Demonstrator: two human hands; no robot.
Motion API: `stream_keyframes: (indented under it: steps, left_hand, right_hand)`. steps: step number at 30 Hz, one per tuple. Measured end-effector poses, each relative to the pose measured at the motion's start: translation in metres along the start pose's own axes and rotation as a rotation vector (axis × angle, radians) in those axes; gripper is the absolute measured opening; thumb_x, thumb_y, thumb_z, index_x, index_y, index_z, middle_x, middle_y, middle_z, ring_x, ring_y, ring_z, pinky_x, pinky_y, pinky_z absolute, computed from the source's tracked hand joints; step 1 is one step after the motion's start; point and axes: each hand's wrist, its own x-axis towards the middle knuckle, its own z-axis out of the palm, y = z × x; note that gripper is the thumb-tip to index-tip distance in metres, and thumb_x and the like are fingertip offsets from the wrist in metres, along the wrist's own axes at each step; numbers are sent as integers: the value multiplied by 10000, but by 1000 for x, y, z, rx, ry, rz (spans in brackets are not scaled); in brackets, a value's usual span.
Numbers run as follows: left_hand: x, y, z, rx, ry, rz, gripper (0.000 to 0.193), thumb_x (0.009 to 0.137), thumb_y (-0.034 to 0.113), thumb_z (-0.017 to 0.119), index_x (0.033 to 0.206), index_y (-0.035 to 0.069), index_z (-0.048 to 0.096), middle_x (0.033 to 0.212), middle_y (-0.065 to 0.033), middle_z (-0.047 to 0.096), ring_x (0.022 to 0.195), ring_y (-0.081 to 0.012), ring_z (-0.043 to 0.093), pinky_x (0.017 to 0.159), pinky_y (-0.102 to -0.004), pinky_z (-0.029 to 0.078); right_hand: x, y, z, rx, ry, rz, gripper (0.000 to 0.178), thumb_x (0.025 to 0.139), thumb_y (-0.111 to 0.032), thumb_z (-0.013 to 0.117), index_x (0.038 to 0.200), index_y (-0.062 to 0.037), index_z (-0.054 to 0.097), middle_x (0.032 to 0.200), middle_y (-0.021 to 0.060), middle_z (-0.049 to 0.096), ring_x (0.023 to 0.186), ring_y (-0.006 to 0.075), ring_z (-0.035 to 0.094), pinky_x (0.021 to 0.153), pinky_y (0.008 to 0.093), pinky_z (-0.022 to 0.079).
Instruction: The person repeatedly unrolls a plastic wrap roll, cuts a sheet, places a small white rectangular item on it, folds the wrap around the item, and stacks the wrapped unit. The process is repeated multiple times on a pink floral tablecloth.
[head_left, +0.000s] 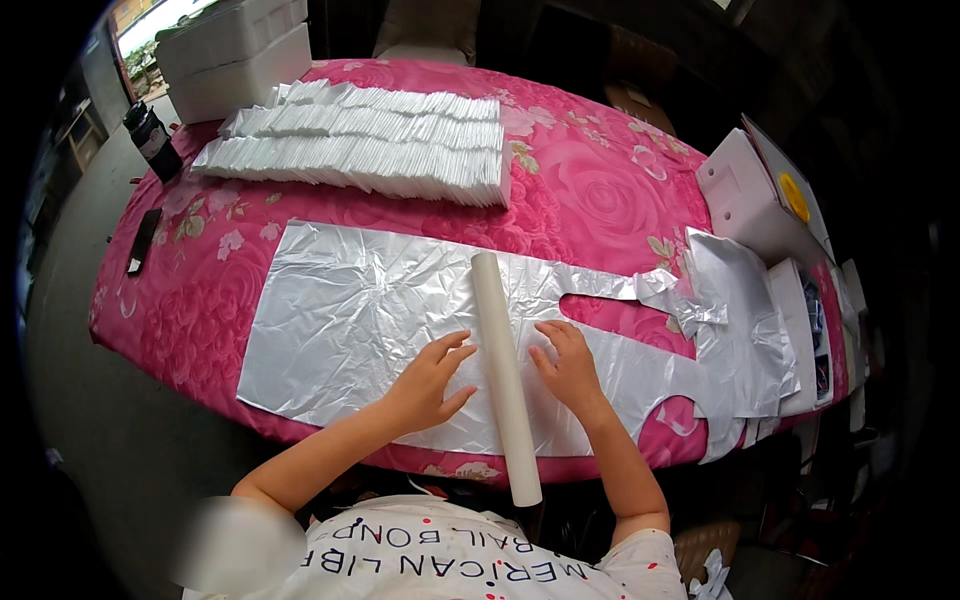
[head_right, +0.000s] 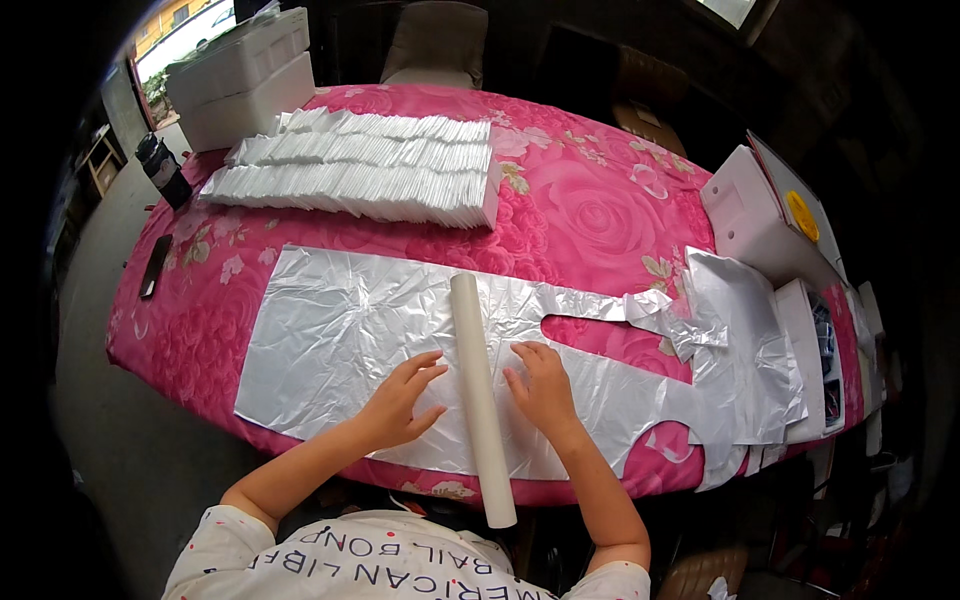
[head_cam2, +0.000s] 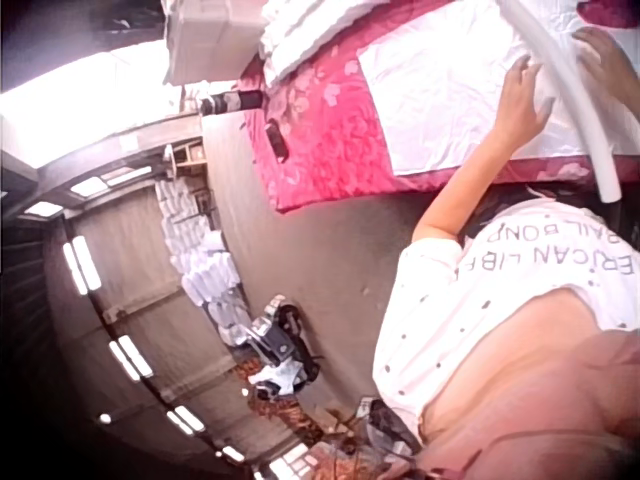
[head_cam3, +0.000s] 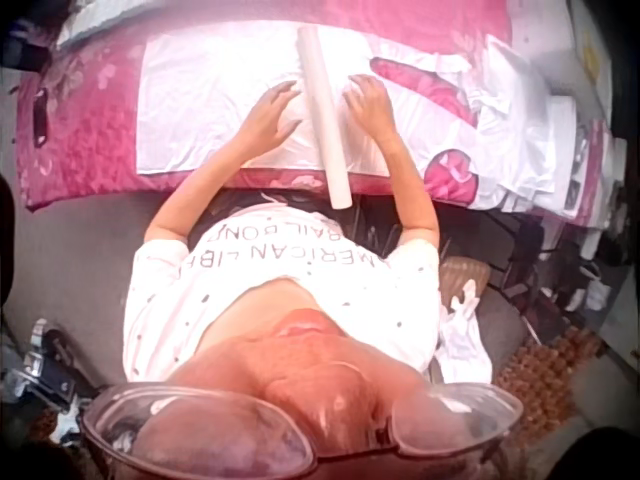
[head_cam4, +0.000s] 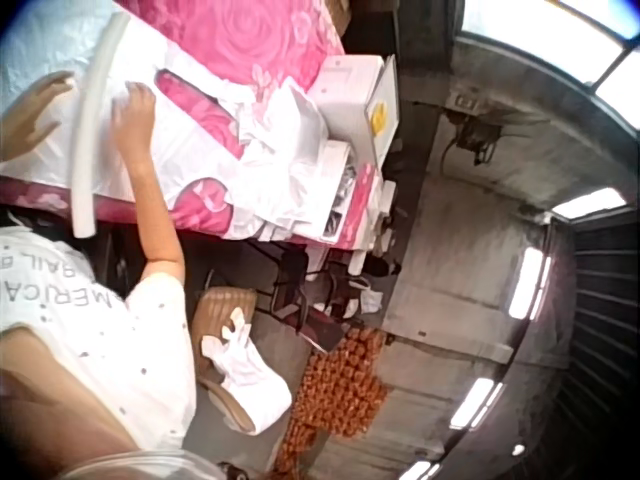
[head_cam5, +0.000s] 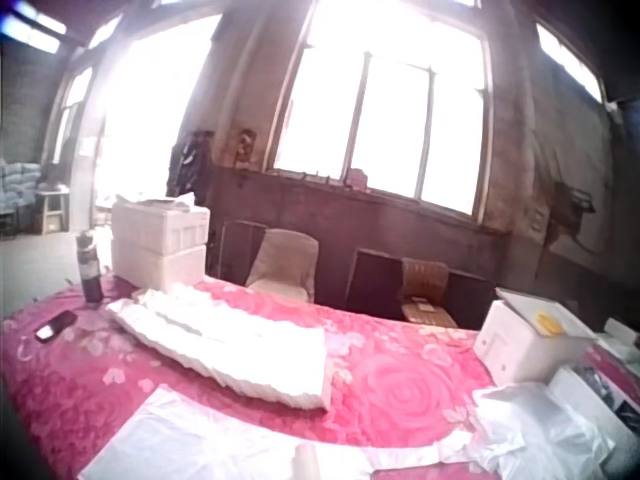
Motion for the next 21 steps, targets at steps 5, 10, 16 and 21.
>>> stream_keyframes:
  steps: [5,10,16,21]
  left_hand:
    - [-11,-13,-8,23,-8,-13,561,771,152,658,1261,10,426,1344,-202,379,1219,-362,389,1010,-414,343]
    - [-12,9,20,0,-72,83,697,775,245,658,1342,2,335,1401,-254,268,1273,-412,310,1044,-454,288]
    - [1,31,64,70,-76,-16,799,746,340,653,1370,-5,291,1440,-339,52,1345,-488,71,1089,-496,163]
    - [15,41,76,157,-148,-27,763,702,281,646,1342,-3,343,1457,-316,18,1360,-469,27,1096,-492,141]
  right_hand:
    - [42,-8,17,61,-40,66,307,809,-105,612,1095,2,582,1110,151,570,1053,304,530,909,360,418]
    - [15,-12,36,113,71,113,334,822,-90,576,1142,5,561,1175,159,545,1105,323,492,950,375,394]
    - [-54,-10,27,-97,-23,39,410,835,-131,556,1220,5,517,1323,171,454,1243,332,399,1029,409,322]
    - [-85,36,-28,-308,-124,89,488,865,-204,512,1297,10,439,1389,174,384,1296,323,343,1070,413,257]
